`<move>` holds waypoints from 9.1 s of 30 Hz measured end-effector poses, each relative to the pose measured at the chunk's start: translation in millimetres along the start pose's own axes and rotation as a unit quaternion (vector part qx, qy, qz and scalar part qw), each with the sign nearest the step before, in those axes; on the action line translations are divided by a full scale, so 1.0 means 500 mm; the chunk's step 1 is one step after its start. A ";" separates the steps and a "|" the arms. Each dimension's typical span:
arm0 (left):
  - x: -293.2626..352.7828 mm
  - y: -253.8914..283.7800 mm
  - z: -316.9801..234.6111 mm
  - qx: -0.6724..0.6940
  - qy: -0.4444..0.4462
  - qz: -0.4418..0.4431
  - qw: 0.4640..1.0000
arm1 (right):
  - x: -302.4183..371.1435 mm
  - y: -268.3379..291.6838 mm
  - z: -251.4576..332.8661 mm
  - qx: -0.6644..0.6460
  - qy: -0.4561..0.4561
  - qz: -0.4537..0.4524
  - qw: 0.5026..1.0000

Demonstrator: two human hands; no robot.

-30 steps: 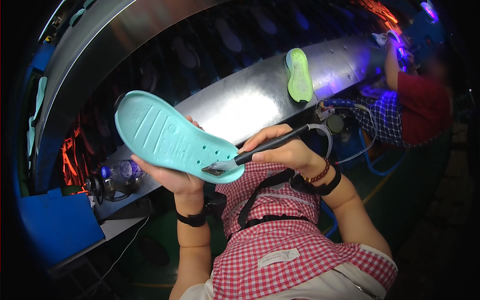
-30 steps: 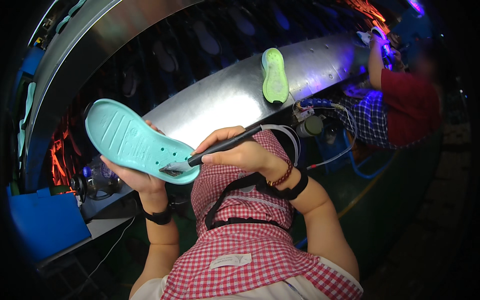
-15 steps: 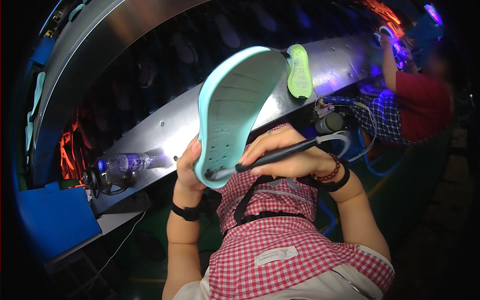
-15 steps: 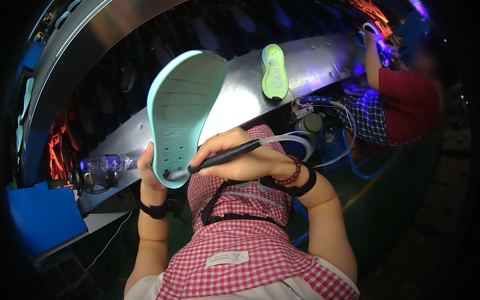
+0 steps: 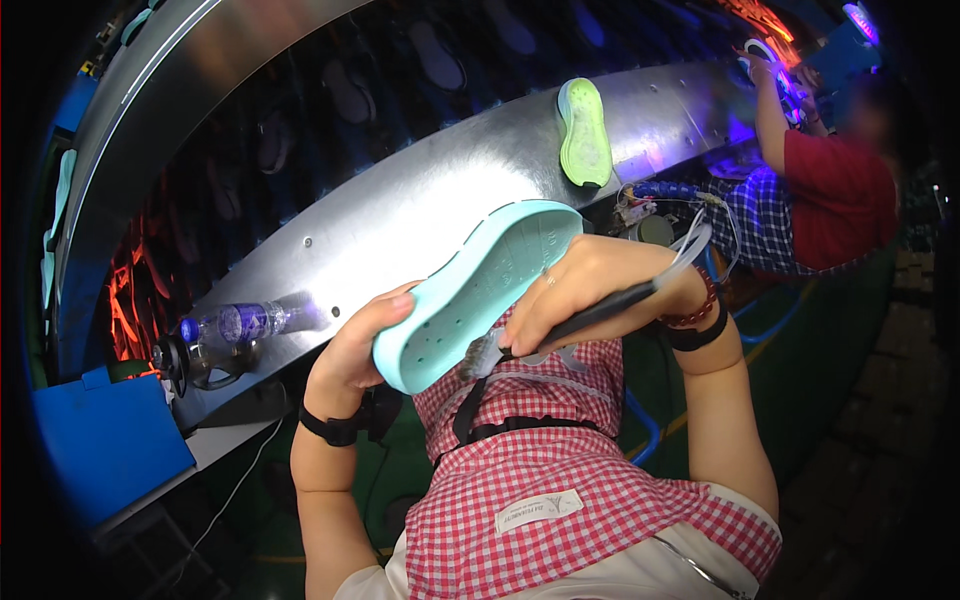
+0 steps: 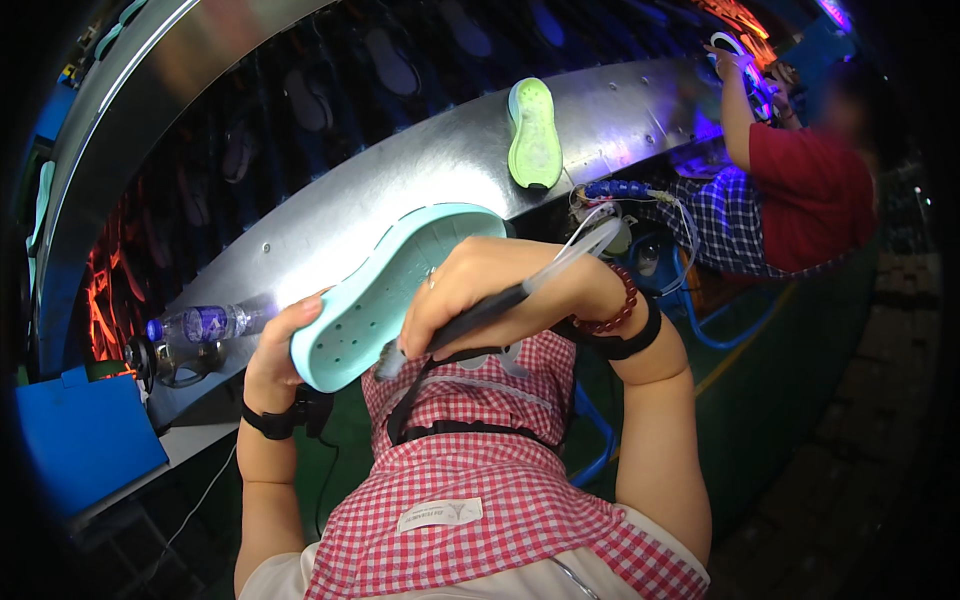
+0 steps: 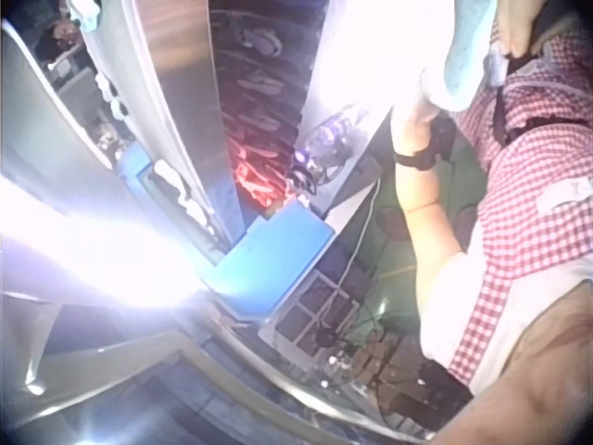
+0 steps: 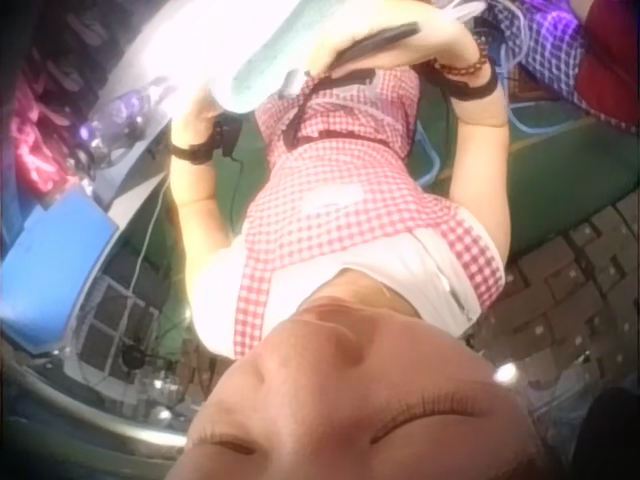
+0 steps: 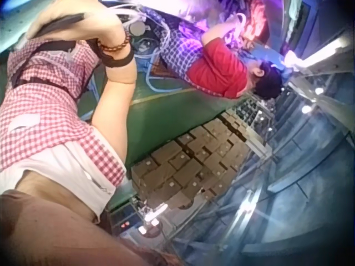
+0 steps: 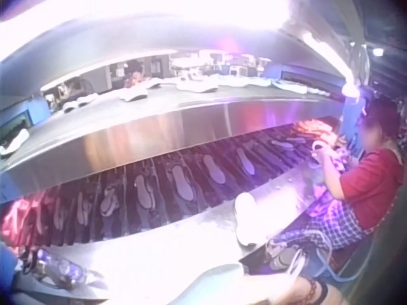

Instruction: Applying adhesive to shoe soles using a brush on a manufacturing conveyor line.

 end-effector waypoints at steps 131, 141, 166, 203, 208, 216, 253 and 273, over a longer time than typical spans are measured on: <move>0.019 0.027 -0.017 0.026 0.000 -0.110 0.994 | -0.005 0.006 -0.008 0.204 -0.045 0.084 0.974; 0.018 0.060 -0.015 0.072 -0.040 -0.125 0.989 | 0.016 0.050 -0.069 0.130 -0.122 0.019 0.984; 0.282 0.131 -0.382 0.014 -0.513 -0.145 0.846 | 0.129 0.097 -0.172 -0.366 0.074 -0.440 0.817; -0.107 0.273 -0.936 -0.763 0.023 -0.437 0.476 | 0.233 0.110 -0.433 -0.565 0.002 -0.543 0.622; -0.061 0.186 -0.886 -0.811 -0.130 -0.406 0.400 | 0.240 0.137 -0.409 -0.547 0.035 -0.547 0.633; 0.230 0.233 -0.582 -0.074 -0.606 -0.467 0.640 | 0.198 0.145 -0.357 -0.517 0.051 -0.517 0.680; -0.136 0.033 0.033 0.354 -0.176 -0.049 0.917 | 0.022 0.045 -0.256 -0.397 -0.055 -0.426 0.811; -0.149 0.025 0.016 0.332 -0.226 -0.135 0.906 | -0.063 0.101 -0.191 -0.067 -0.102 -0.451 0.884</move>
Point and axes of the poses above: each hand's wrist, its own x-axis away from the middle knuckle, its own y-axis out of the back of the hand, z = x × y, the point moved 8 cm from there along -x, towards the middle knuckle, and after that the axes turned 5 degrees about -x, right-handed, at the moved point
